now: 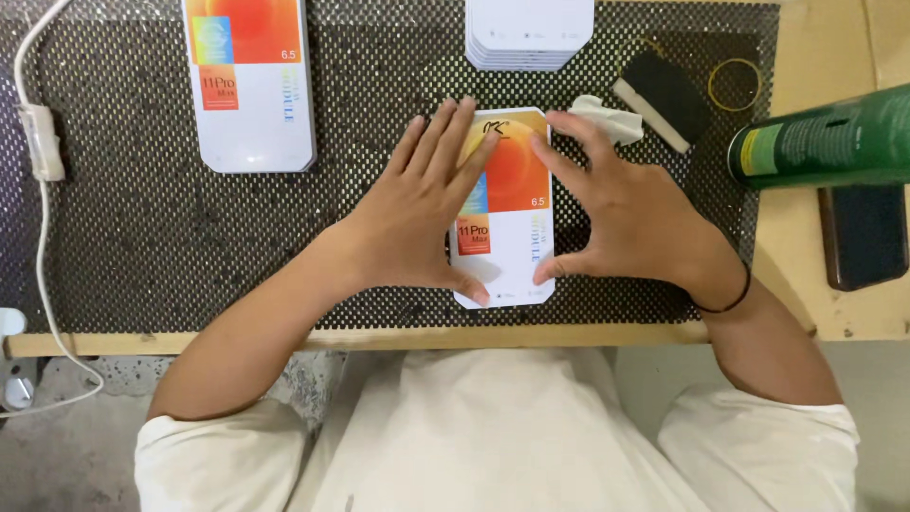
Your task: The person takes a phone screen from a tray, wipes it with a cloth using cleaning fluid from a spray can, and places the cleaned screen back into the tray.
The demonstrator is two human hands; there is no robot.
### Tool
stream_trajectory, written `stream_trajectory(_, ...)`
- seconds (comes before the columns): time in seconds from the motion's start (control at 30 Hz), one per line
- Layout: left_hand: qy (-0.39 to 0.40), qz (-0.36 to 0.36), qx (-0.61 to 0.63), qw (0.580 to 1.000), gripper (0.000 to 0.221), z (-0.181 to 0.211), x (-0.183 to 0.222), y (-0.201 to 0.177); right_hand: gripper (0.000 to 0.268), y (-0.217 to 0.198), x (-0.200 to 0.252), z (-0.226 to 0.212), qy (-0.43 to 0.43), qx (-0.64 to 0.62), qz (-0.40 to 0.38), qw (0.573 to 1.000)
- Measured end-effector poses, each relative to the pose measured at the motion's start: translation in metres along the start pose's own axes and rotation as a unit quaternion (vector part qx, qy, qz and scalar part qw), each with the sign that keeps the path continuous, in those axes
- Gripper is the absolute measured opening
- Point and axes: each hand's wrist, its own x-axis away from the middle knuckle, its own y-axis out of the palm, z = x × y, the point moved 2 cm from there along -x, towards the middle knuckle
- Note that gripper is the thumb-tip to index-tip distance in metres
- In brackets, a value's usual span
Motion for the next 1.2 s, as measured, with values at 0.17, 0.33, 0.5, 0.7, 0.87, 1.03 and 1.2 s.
stream_trajectory(0.17, 0.008, -0.018, -0.009, 1.0, 0.168, -0.001, -0.002, 0.01, 0.138, 0.0, -0.006, -0.002, 0.003, 0.062, -0.07, 0.996)
stream_trajectory(0.33, -0.004, -0.008, -0.045, 0.999, 0.172, 0.0, -0.003, 0.019, 0.14, -0.001, -0.008, -0.006, 0.024, 0.084, -0.106, 0.99)
stream_trajectory(0.5, -0.011, -0.005, -0.03, 0.999, 0.17, -0.002, -0.002, 0.016, 0.139, 0.002, -0.005, -0.001, 0.023, 0.033, -0.092, 0.995)
stream_trajectory(0.7, -0.184, 0.156, -0.097, 0.966, 0.082, 0.003, 0.003, -0.002, 0.056, 0.008, 0.004, 0.012, 0.075, -0.138, 0.073, 0.985)
stream_trajectory(0.87, -0.22, 0.112, -0.007, 0.969, 0.078, 0.021, 0.0, 0.014, 0.026, 0.017, 0.002, 0.011, 0.114, -0.228, 0.092, 0.963)
stream_trajectory(1.03, -0.226, 0.135, 0.085, 0.961, 0.113, 0.036, 0.001, 0.007, 0.027, 0.042, 0.008, 0.024, 0.172, -0.405, 0.096, 0.893)
stream_trajectory(1.2, -0.244, 0.161, 0.124, 0.948, 0.133, 0.035, 0.006, -0.018, 0.055, 0.039, 0.006, 0.012, 0.065, -0.507, 0.078, 0.856)
